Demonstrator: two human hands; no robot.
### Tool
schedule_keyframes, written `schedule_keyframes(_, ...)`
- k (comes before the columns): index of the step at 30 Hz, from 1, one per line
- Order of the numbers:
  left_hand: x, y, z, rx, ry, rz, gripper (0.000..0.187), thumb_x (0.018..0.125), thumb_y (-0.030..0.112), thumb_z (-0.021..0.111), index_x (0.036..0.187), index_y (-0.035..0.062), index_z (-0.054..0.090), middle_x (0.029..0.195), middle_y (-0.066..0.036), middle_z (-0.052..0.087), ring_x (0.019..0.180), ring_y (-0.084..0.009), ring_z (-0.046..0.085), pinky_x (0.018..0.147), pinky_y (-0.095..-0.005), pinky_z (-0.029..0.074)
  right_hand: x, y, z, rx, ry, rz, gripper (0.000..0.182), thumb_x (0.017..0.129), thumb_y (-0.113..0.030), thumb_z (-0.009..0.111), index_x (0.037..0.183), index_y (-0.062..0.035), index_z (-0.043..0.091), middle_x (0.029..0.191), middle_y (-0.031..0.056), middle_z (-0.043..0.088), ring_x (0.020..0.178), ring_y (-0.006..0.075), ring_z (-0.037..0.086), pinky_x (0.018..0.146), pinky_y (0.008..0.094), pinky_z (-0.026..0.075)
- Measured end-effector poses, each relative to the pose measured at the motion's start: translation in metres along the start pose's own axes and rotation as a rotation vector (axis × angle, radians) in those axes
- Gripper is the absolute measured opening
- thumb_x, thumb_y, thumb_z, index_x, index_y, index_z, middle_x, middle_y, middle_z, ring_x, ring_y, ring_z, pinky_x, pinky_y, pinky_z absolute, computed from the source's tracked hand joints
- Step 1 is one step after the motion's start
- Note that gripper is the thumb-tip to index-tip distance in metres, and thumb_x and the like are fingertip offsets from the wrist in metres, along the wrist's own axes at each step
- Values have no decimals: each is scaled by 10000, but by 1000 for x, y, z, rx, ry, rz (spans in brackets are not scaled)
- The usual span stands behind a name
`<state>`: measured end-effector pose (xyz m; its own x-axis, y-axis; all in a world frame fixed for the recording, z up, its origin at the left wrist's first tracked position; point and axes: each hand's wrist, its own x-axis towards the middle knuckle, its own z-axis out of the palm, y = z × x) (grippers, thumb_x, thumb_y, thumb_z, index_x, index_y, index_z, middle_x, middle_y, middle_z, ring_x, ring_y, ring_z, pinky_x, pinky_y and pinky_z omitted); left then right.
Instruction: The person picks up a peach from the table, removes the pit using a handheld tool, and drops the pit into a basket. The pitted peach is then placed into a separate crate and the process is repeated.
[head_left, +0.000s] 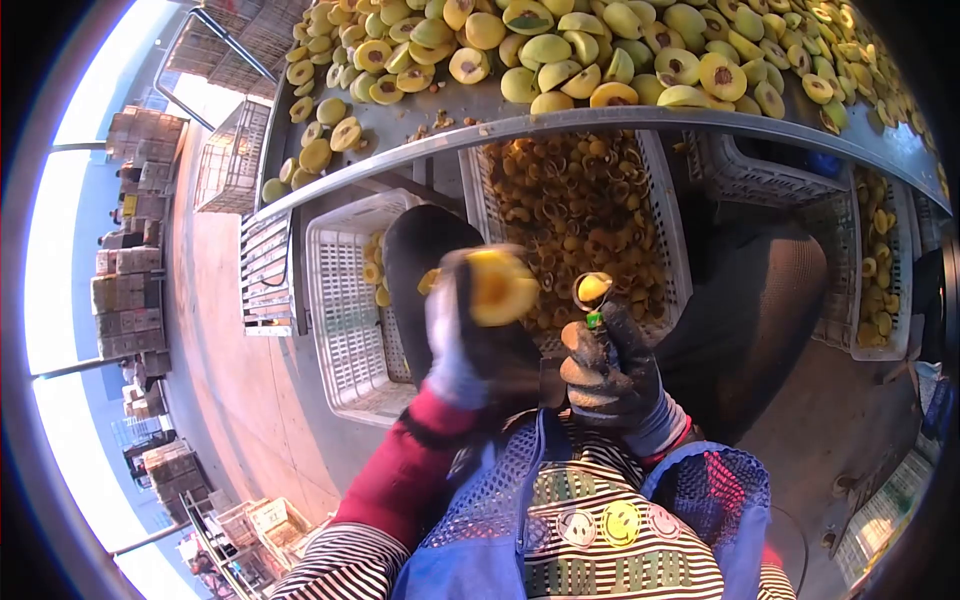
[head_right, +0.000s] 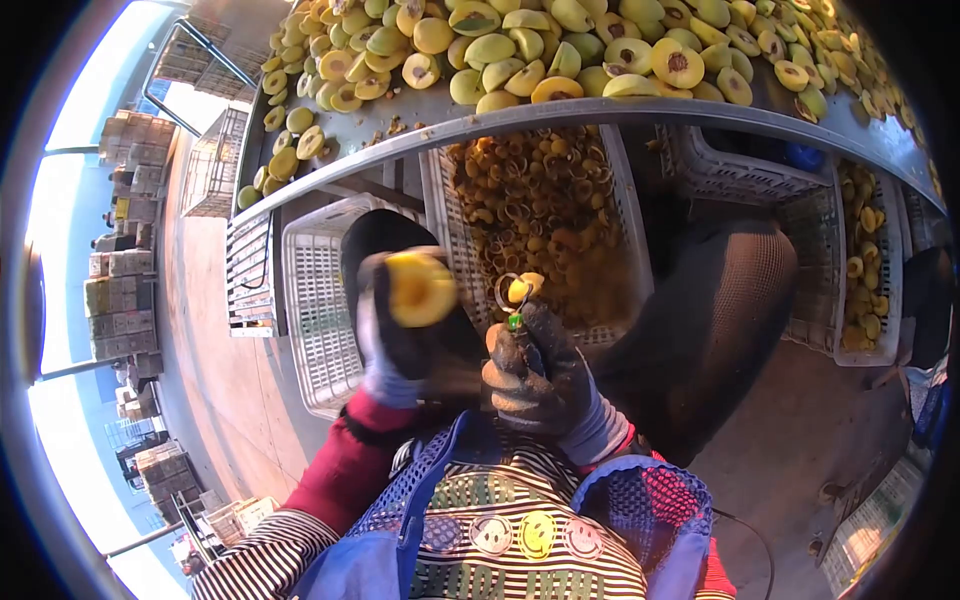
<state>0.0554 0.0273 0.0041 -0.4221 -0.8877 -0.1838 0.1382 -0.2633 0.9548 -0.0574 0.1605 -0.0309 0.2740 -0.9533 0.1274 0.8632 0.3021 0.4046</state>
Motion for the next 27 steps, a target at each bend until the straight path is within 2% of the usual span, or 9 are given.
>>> schedule_keyframes(2,20,17,-55,-188,158,93,464,952,440,482,1136,18,541,958,-94,612,829,-179,613,768,-305,523,-2,2,1,-12,40,-19,460,952,-515,405,918,-83,558,518,-20,386,384,75,319,347,222,275)
schedule_keyframes(4,42,48,-118,348,518,72,497,910,417,570,1171,-6,542,948,-109,627,861,-185,609,782,-291,500,-4,-2,-1,-71,156,-41,475,968,-494,384,929,-48,543,544,9,414,407,70,359,353,187,293)
schedule_keyframes(6,88,36,-228,1428,330,78,498,862,362,646,1157,-28,550,950,-133,640,889,-208,610,805,-300,482,-6,-8,-2,-66,237,-30,497,964,-506,383,951,-46,572,529,6,406,382,68,336,331,205,276)
schedule_keyframes(7,101,46,-246,1525,240,-124,634,773,478,686,1176,3,573,1129,-268,530,1054,-364,534,895,-417,443,-5,-12,-2,-185,281,-38,487,964,-505,383,914,-56,565,514,-5,390,375,70,323,322,218,266)
schedule_keyframes(11,183,81,-98,999,-151,664,468,803,266,717,1187,38,575,1067,-186,573,961,-344,562,814,-392,471,5,-19,2,-392,527,-68,481,960,-507,393,869,-62,550,499,-11,384,356,70,318,323,224,263)
schedule_keyframes(14,259,105,30,1346,-102,985,442,803,389,692,1123,95,612,1079,-166,587,1009,-335,579,838,-408,474,11,-24,2,-525,692,-99,473,955,-502,410,872,-57,544,506,-11,395,359,69,331,330,222,260)
schedule_keyframes(16,311,112,108,1362,-350,689,744,787,551,606,1370,154,371,1442,-151,310,1314,-380,325,1051,-478,320,14,-27,3,-573,750,-116,467,953,-498,421,874,-53,540,509,-12,401,362,69,340,333,221,258)
schedule_keyframes(22,350,83,182,1636,-240,897,735,770,582,596,1334,147,414,1344,-182,437,1178,-375,484,998,-432,383,28,-37,5,-522,923,-196,413,939,-465,490,871,-60,537,535,-9,441,381,60,358,356,205,283)
schedule_keyframes(27,360,96,152,1646,-439,617,721,755,597,613,1289,137,461,1348,-189,438,1181,-350,495,981,-440,396,32,-38,14,-568,1007,-198,398,922,-470,525,878,-75,544,565,-5,479,385,68,389,351,202,298)
